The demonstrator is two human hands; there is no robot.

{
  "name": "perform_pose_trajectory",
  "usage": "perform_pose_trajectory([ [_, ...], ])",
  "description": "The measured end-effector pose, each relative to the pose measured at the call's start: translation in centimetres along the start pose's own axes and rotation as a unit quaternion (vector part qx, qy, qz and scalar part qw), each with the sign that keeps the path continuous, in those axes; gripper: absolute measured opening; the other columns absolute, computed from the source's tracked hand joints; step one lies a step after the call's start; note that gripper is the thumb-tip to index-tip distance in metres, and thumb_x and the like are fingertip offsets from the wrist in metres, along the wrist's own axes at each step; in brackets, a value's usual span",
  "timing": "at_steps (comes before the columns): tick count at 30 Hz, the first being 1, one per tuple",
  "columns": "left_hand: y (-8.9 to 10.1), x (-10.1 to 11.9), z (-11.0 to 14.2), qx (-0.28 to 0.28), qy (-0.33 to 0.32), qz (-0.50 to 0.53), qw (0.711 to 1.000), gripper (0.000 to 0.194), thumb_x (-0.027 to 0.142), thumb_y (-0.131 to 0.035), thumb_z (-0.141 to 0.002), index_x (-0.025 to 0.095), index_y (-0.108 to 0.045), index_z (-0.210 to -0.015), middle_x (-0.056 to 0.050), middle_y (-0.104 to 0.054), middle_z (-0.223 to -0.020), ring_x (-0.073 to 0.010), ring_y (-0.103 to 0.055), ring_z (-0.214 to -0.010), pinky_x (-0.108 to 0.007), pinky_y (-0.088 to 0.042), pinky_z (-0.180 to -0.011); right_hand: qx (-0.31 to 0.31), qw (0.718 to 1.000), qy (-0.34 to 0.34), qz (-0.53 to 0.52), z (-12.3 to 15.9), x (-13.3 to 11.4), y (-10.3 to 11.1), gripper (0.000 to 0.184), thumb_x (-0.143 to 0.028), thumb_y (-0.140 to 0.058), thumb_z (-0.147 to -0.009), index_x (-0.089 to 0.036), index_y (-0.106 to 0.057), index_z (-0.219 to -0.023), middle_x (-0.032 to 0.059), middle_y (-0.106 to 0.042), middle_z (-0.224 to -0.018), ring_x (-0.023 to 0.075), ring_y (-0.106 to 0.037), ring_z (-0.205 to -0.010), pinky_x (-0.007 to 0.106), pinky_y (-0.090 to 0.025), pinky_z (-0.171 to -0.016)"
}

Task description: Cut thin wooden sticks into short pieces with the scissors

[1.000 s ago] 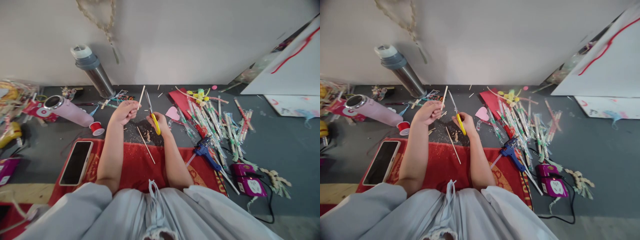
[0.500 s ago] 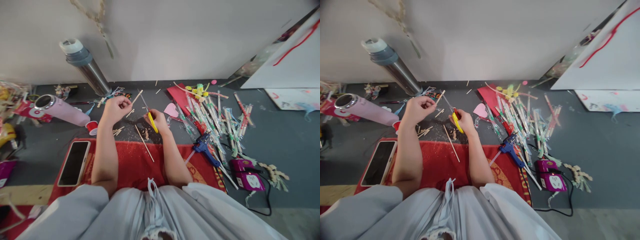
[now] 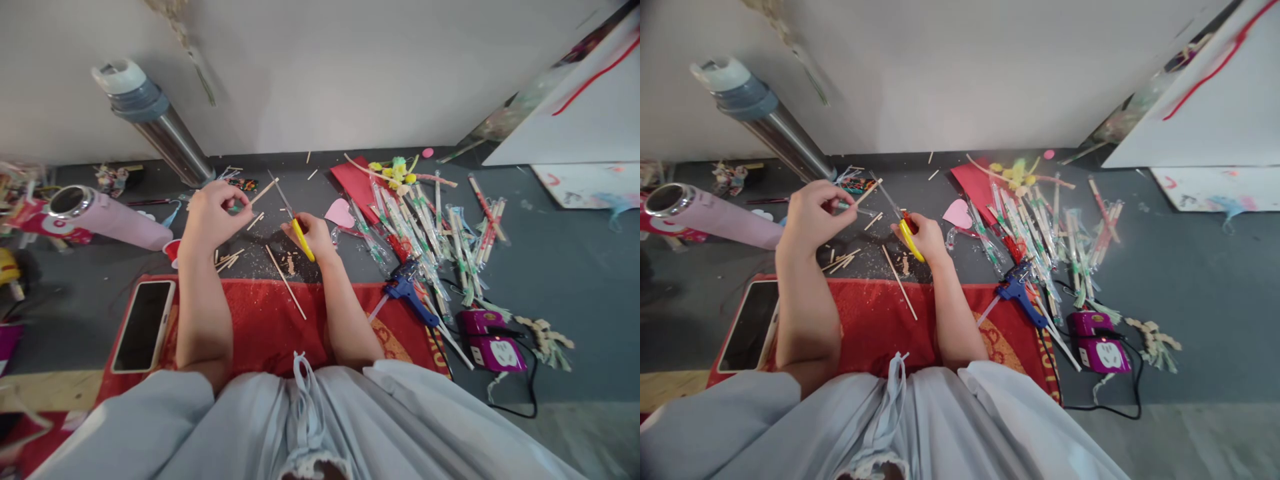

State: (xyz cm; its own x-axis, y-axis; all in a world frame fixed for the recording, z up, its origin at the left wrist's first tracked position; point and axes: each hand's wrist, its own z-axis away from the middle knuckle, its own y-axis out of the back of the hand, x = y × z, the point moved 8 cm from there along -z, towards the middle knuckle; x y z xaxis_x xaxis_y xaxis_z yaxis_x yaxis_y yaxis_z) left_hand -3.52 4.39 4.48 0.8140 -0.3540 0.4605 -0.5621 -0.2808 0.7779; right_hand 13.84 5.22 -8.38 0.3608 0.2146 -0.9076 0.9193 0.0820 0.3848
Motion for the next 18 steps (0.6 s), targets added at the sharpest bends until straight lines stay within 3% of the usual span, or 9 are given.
perform_pose_trajectory([
  [2,0.0,-0.4,0.0,0.008,0.009,0.033,0.999,0.003,0.020,-0.064,-0.069,0.020,-0.062,-0.068,0.002,-0.053,-0.068,-0.0096,-0.048,-0.061,-0.026,-0.041,-0.060,-0.004,1.000,-0.004,-0.012,-0.1,0.1,-0.2,0.041,-0.057,-0.057,-0.079,-0.020,-0.046,-0.066,-0.0056,-0.041,-0.058,0.0073,-0.033,-0.055,0.023,-0.024,-0.054],
  [4,-0.4,-1.4,0.0,-0.002,0.062,0.111,0.992,0.006,0.025,-0.061,-0.075,0.019,-0.062,-0.072,0.000,-0.061,-0.072,-0.0090,-0.052,-0.061,-0.024,-0.043,-0.057,-0.005,1.000,-0.008,-0.026,-0.1,0.3,-0.4,0.041,-0.058,-0.055,-0.079,-0.019,-0.048,-0.068,-0.0049,-0.044,-0.060,0.0075,-0.035,-0.056,0.022,-0.026,-0.055],
  [9,-1.7,-2.2,0.5,-0.050,0.189,0.364,0.911,0.023,0.030,-0.046,-0.089,0.017,-0.065,-0.093,-0.003,-0.066,-0.065,-0.0118,-0.061,-0.055,-0.023,-0.044,-0.048,-0.005,0.998,-0.015,-0.053,-0.2,0.4,-0.6,0.043,-0.059,-0.055,-0.078,-0.019,-0.047,-0.067,-0.0045,-0.043,-0.060,0.0081,-0.036,-0.058,0.022,-0.028,-0.055],
  [13,-1.5,-1.8,0.7,-0.054,0.215,0.388,0.895,0.021,0.026,-0.053,-0.085,0.016,-0.069,-0.094,-0.003,-0.066,-0.063,-0.0112,-0.061,-0.054,-0.022,-0.044,-0.048,-0.015,0.998,-0.019,-0.052,-0.1,0.2,-0.6,0.043,-0.060,-0.055,-0.078,-0.019,-0.047,-0.066,-0.0045,-0.041,-0.060,0.0081,-0.035,-0.059,0.022,-0.028,-0.055],
  [18,-1.5,-1.6,0.9,-0.075,0.226,0.377,0.895,0.022,0.028,-0.055,-0.085,0.015,-0.071,-0.096,-0.004,-0.067,-0.062,-0.0109,-0.061,-0.053,-0.022,-0.045,-0.050,-0.026,0.998,-0.011,-0.056,0.0,-0.2,-0.6,0.044,-0.060,-0.055,-0.078,-0.018,-0.049,-0.068,-0.0048,-0.042,-0.060,0.0078,-0.036,-0.058,0.022,-0.029,-0.056],
])
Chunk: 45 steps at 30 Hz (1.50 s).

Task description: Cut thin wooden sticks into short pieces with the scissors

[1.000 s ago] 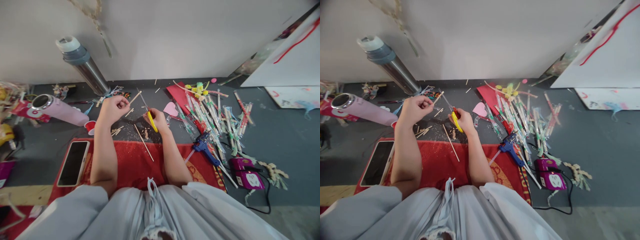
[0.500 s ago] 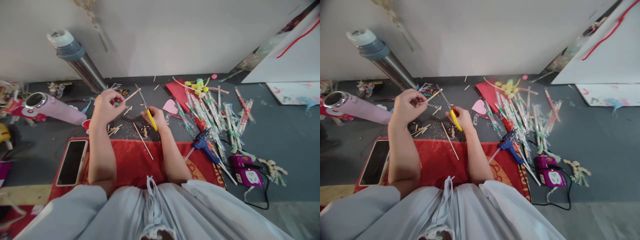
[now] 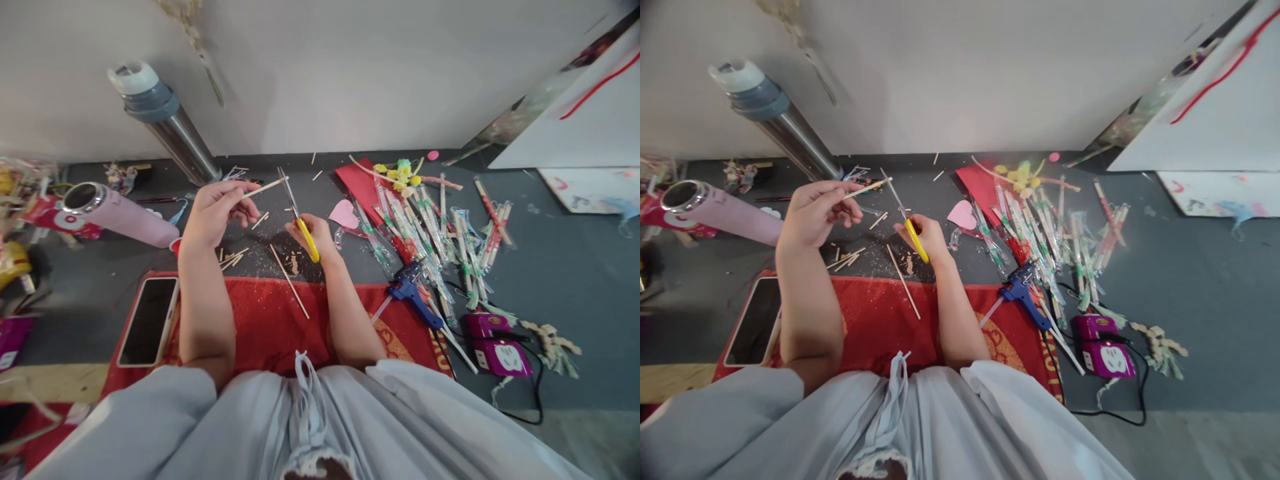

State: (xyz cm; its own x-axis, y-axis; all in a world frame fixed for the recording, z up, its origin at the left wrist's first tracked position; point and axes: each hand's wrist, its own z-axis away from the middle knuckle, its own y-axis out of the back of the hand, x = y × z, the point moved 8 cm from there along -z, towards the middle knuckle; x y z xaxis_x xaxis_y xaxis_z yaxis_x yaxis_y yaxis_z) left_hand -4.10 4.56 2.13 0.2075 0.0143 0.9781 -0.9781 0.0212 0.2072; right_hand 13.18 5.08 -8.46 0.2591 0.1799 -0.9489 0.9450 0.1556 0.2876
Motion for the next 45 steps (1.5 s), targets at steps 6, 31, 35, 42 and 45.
perform_pose_trajectory([
  [6,-0.6,-0.3,-0.2,-0.033,-0.026,-0.103,0.994,0.022,0.031,-0.059,-0.085,0.014,-0.071,-0.093,-0.004,-0.068,-0.064,-0.0097,-0.058,-0.053,-0.021,-0.044,-0.049,0.005,0.998,0.008,0.054,0.1,0.0,0.2,0.042,-0.058,-0.055,-0.080,-0.019,-0.047,-0.066,-0.0056,-0.040,-0.058,0.0073,-0.031,-0.055,0.023,-0.024,-0.054],
  [31,-2.0,-0.7,-0.8,-0.059,-0.077,-0.257,0.962,0.027,0.034,-0.051,-0.084,0.017,-0.066,-0.069,0.000,-0.063,-0.063,-0.0088,-0.040,-0.050,-0.023,-0.030,-0.053,-0.020,0.988,0.022,0.149,0.4,-1.9,-0.2,0.042,-0.060,-0.058,-0.081,-0.018,-0.058,-0.083,0.0001,-0.057,-0.070,0.0108,-0.042,-0.060,0.024,-0.028,-0.059],
  [35,-2.1,-0.6,-0.8,-0.059,-0.083,-0.268,0.958,0.026,0.033,-0.051,-0.085,0.017,-0.066,-0.071,0.002,-0.061,-0.061,-0.0094,-0.041,-0.052,-0.023,-0.033,-0.057,-0.018,0.988,0.022,0.155,0.4,-1.9,-0.2,0.044,-0.063,-0.055,-0.082,-0.019,-0.056,-0.082,0.0006,-0.056,-0.071,0.0116,-0.043,-0.061,0.024,-0.027,-0.059],
  [42,-2.2,-0.2,-0.7,-0.057,-0.083,-0.284,0.953,0.027,0.029,-0.052,-0.084,0.017,-0.066,-0.064,0.004,-0.051,-0.053,-0.0087,-0.037,-0.049,-0.024,-0.032,-0.057,-0.017,0.985,0.024,0.167,0.4,-2.2,-0.2,0.044,-0.063,-0.056,-0.082,-0.019,-0.055,-0.083,0.0018,-0.057,-0.072,0.0127,-0.044,-0.062,0.025,-0.028,-0.061],
  [45,-2.2,-0.3,-0.8,-0.059,-0.082,-0.285,0.953,0.028,0.028,-0.052,-0.085,0.017,-0.066,-0.064,0.003,-0.053,-0.055,-0.0084,-0.037,-0.049,-0.024,-0.031,-0.056,-0.021,0.987,0.019,0.161,0.5,-2.2,-0.2,0.045,-0.064,-0.054,-0.082,-0.019,-0.053,-0.082,0.0018,-0.055,-0.073,0.0127,-0.042,-0.063,0.025,-0.027,-0.061],
])
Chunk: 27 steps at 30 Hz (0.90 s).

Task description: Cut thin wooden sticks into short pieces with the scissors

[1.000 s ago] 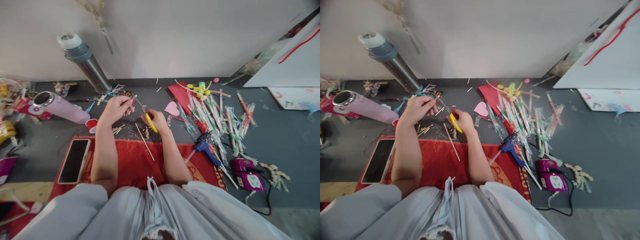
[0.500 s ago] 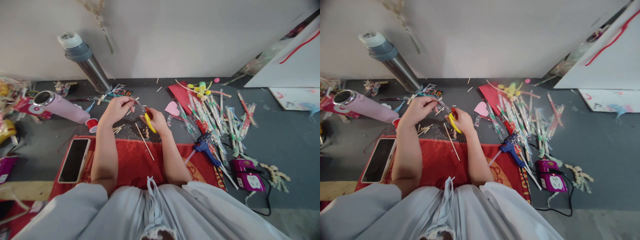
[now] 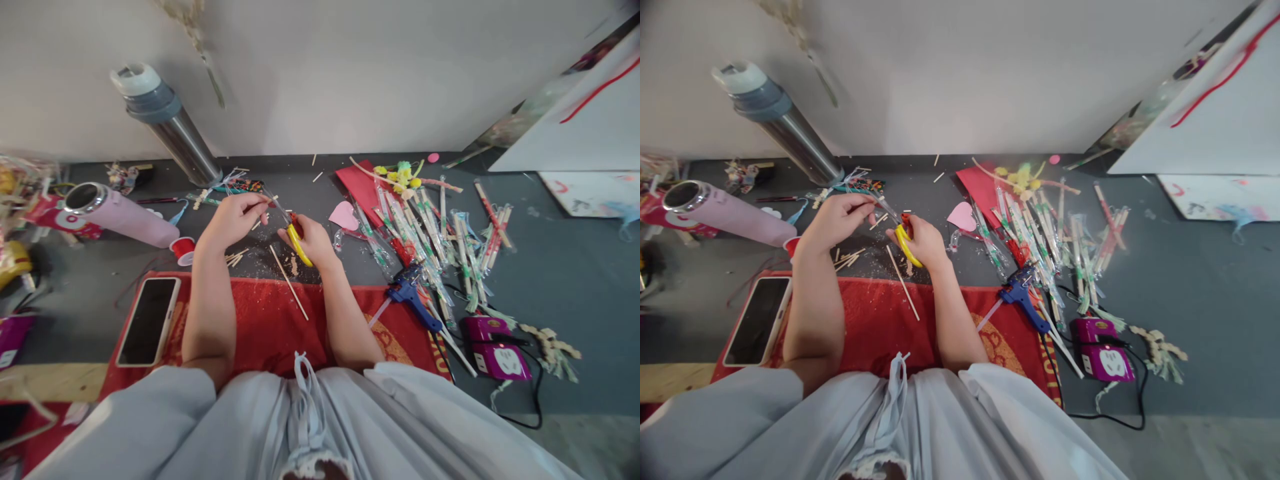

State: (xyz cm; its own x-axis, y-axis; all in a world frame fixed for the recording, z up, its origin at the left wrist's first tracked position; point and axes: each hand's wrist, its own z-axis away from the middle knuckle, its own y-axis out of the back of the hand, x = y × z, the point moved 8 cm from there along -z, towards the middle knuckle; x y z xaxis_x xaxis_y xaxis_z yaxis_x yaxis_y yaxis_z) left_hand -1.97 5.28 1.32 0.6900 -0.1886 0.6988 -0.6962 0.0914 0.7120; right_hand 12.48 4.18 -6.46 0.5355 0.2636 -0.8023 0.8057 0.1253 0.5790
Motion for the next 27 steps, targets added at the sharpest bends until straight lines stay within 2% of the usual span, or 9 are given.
perform_pose_trajectory([
  [10,-0.2,-0.1,-0.2,0.005,-0.010,-0.015,1.000,0.029,0.025,-0.050,-0.084,0.017,-0.062,-0.059,0.001,-0.059,-0.063,-0.0078,-0.039,-0.051,-0.024,-0.032,-0.057,0.001,1.000,0.000,0.018,0.0,-0.2,0.0,0.045,-0.063,-0.050,-0.086,-0.018,-0.057,-0.087,0.0038,-0.059,-0.075,0.0134,-0.045,-0.064,0.025,-0.026,-0.061],
  [20,-0.4,0.4,-0.2,0.003,-0.026,-0.056,0.998,0.031,0.026,-0.048,-0.087,0.017,-0.058,-0.059,0.003,-0.052,-0.057,-0.0085,-0.039,-0.052,-0.024,-0.031,-0.056,-0.008,0.997,-0.050,0.052,0.0,0.4,0.2,0.043,-0.061,-0.054,-0.084,-0.019,-0.056,-0.078,0.0002,-0.058,-0.069,0.0109,-0.043,-0.058,0.024,-0.023,-0.057],
  [27,-0.6,0.4,-0.4,0.048,-0.008,-0.085,0.995,0.023,0.027,-0.051,-0.089,0.018,-0.065,-0.073,0.002,-0.063,-0.065,-0.0089,-0.045,-0.055,-0.024,-0.037,-0.061,0.015,0.996,-0.059,0.070,-0.1,1.0,0.7,0.047,-0.065,-0.052,-0.083,-0.019,-0.057,-0.075,0.0013,-0.059,-0.066,0.0121,-0.048,-0.058,0.024,-0.025,-0.057],
])
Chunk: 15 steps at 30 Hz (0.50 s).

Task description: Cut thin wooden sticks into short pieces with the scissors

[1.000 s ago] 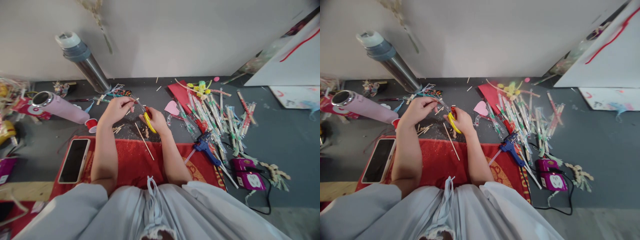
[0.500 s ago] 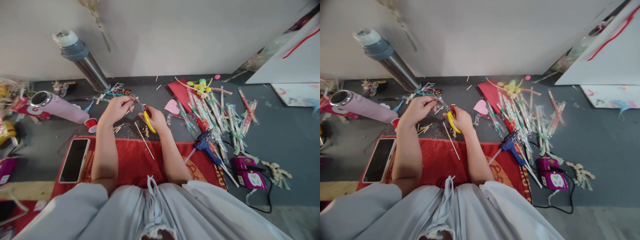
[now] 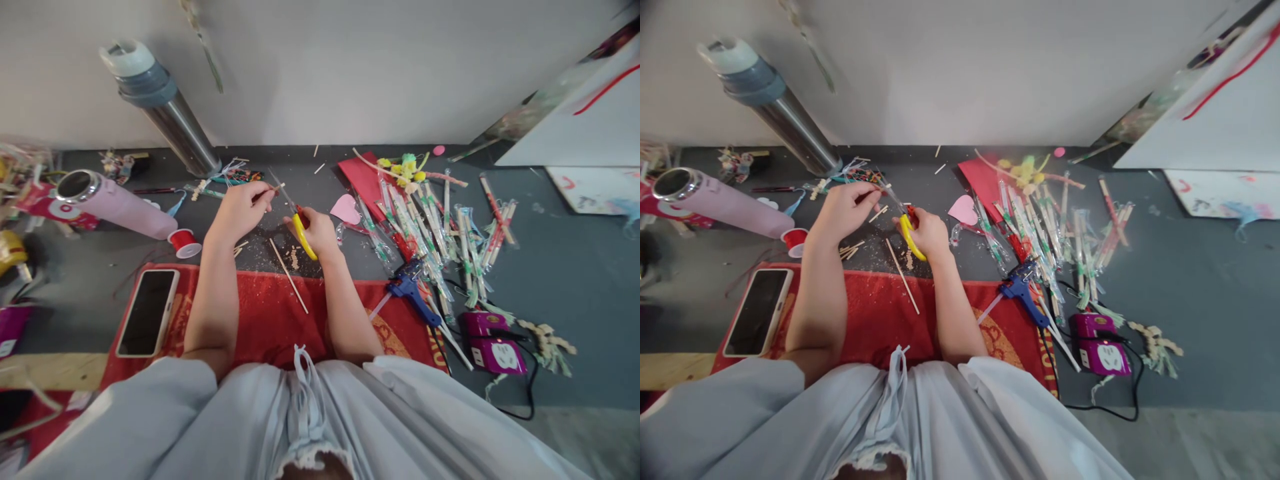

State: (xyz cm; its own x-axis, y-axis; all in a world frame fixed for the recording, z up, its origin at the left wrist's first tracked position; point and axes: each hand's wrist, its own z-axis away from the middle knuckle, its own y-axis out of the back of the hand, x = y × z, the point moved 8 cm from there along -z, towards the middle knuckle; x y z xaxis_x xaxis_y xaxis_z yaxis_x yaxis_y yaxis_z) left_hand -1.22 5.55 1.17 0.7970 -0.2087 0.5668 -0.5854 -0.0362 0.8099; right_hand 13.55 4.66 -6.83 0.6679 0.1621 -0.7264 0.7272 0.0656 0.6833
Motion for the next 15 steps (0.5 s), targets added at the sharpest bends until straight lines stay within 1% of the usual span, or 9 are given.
perform_pose_trajectory([
  [3,0.02,-0.01,-0.10,0.022,0.001,0.001,1.000,0.019,0.028,-0.053,-0.088,0.018,-0.068,-0.083,0.001,-0.067,-0.070,-0.0102,-0.052,-0.060,-0.024,-0.039,-0.063,0.013,1.000,-0.007,-0.002,-0.08,0.42,0.24,0.050,-0.067,-0.051,-0.083,-0.018,-0.060,-0.076,0.0023,-0.061,-0.066,0.0129,-0.051,-0.058,0.024,-0.026,-0.057],
  [7,0.05,-0.22,-0.21,0.049,-0.001,0.017,0.999,0.019,0.029,-0.054,-0.088,0.018,-0.069,-0.092,0.000,-0.068,-0.072,-0.0108,-0.054,-0.062,-0.024,-0.041,-0.063,0.029,0.999,-0.017,-0.009,-0.06,0.78,0.53,0.052,-0.068,-0.051,-0.083,-0.018,-0.062,-0.074,0.0038,-0.063,-0.067,0.0139,-0.054,-0.059,0.024,-0.028,-0.057],
  [10,0.00,-0.47,-0.29,0.061,-0.004,0.025,0.998,0.019,0.030,-0.055,-0.087,0.018,-0.069,-0.093,0.000,-0.068,-0.071,-0.0112,-0.056,-0.063,-0.024,-0.042,-0.063,0.035,0.999,-0.029,0.000,-0.07,0.81,0.58,0.052,-0.068,-0.053,-0.082,-0.018,-0.061,-0.071,0.0050,-0.065,-0.067,0.0151,-0.056,-0.060,0.025,-0.029,-0.058],
  [15,-0.08,-0.92,-0.44,0.069,-0.015,0.035,0.997,0.019,0.029,-0.055,-0.087,0.018,-0.070,-0.092,0.000,-0.068,-0.071,-0.0125,-0.059,-0.065,-0.025,-0.044,-0.065,0.040,0.998,-0.053,0.003,-0.14,0.87,0.59,0.047,-0.065,-0.058,-0.080,-0.019,-0.063,-0.079,0.0065,-0.069,-0.074,0.0185,-0.063,-0.068,0.025,-0.035,-0.061],
])
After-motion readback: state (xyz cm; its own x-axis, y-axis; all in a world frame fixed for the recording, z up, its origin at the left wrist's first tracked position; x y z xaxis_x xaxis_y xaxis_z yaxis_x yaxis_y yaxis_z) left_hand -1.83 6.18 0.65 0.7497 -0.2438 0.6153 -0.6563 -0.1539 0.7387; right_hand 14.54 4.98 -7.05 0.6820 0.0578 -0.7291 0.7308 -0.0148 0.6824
